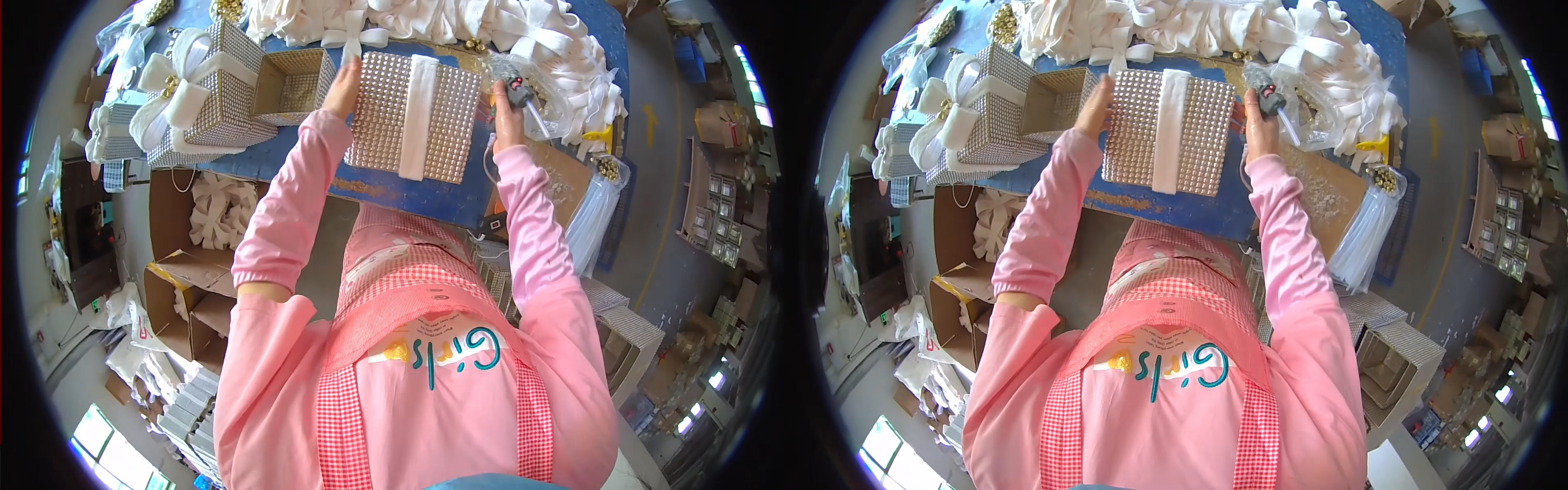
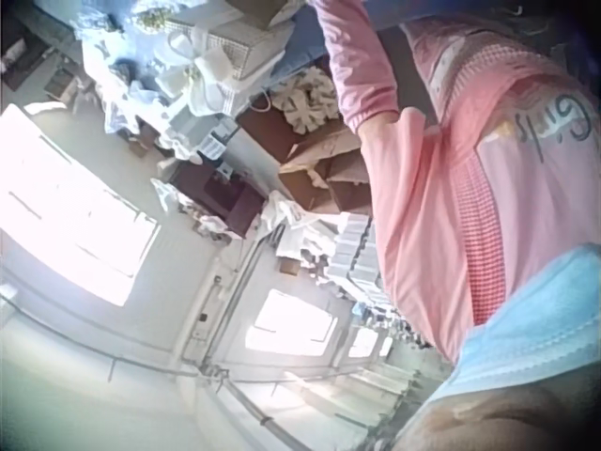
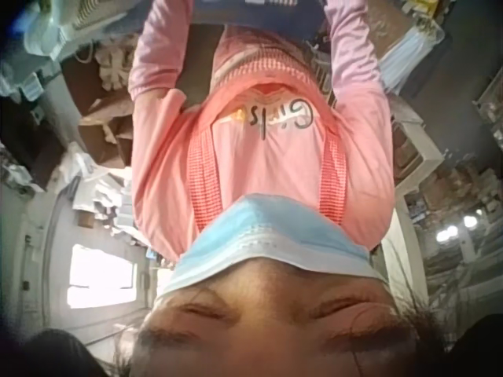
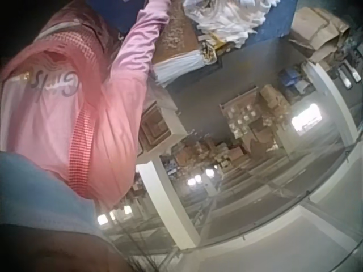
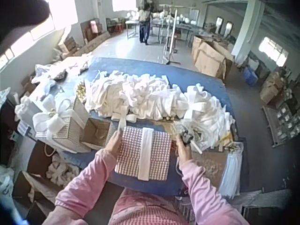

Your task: Decorating small square boxes with ribbon and bows using a hot glue gun.

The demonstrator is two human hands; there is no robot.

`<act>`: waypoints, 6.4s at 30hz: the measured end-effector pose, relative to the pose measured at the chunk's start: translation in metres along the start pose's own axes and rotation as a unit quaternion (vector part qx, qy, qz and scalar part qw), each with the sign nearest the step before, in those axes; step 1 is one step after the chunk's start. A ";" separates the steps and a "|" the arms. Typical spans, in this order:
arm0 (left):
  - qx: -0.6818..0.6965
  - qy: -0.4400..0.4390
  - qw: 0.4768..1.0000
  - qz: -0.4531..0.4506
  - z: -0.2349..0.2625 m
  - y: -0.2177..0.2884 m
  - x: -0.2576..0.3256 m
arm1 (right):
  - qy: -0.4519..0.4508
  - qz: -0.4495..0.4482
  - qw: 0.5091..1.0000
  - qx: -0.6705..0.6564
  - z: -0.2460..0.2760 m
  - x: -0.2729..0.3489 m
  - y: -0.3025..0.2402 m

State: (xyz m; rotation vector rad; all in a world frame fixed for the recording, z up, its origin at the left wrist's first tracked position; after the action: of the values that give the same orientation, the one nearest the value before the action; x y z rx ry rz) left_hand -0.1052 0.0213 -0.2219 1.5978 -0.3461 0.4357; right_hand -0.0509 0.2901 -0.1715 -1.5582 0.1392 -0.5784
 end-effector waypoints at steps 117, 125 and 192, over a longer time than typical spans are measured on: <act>0.180 -0.187 0.960 0.102 -0.062 -0.102 0.198 | -0.311 0.293 0.829 0.361 -0.010 0.149 0.005; 0.195 -0.176 0.961 0.092 -0.063 -0.107 0.198 | -0.314 0.286 0.834 0.352 -0.011 0.148 0.010; -0.131 0.154 0.941 -0.272 0.006 -0.040 0.180 | -0.295 0.069 0.928 0.215 -0.008 0.141 0.039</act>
State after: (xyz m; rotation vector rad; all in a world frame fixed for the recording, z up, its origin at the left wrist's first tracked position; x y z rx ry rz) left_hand 0.0719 0.0248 -0.1719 1.2693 0.2687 0.1942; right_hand 0.0771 0.2184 -0.1711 -1.2166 -0.3176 -0.0041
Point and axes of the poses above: each hand's wrist, its own x-axis away from the middle knuckle, its own z-axis out of the back of the hand, y = z × x, the point moved 3 cm from there along -x, towards the middle knuckle, and after that the axes turned 7 degrees about x, right-handed, at the moved point
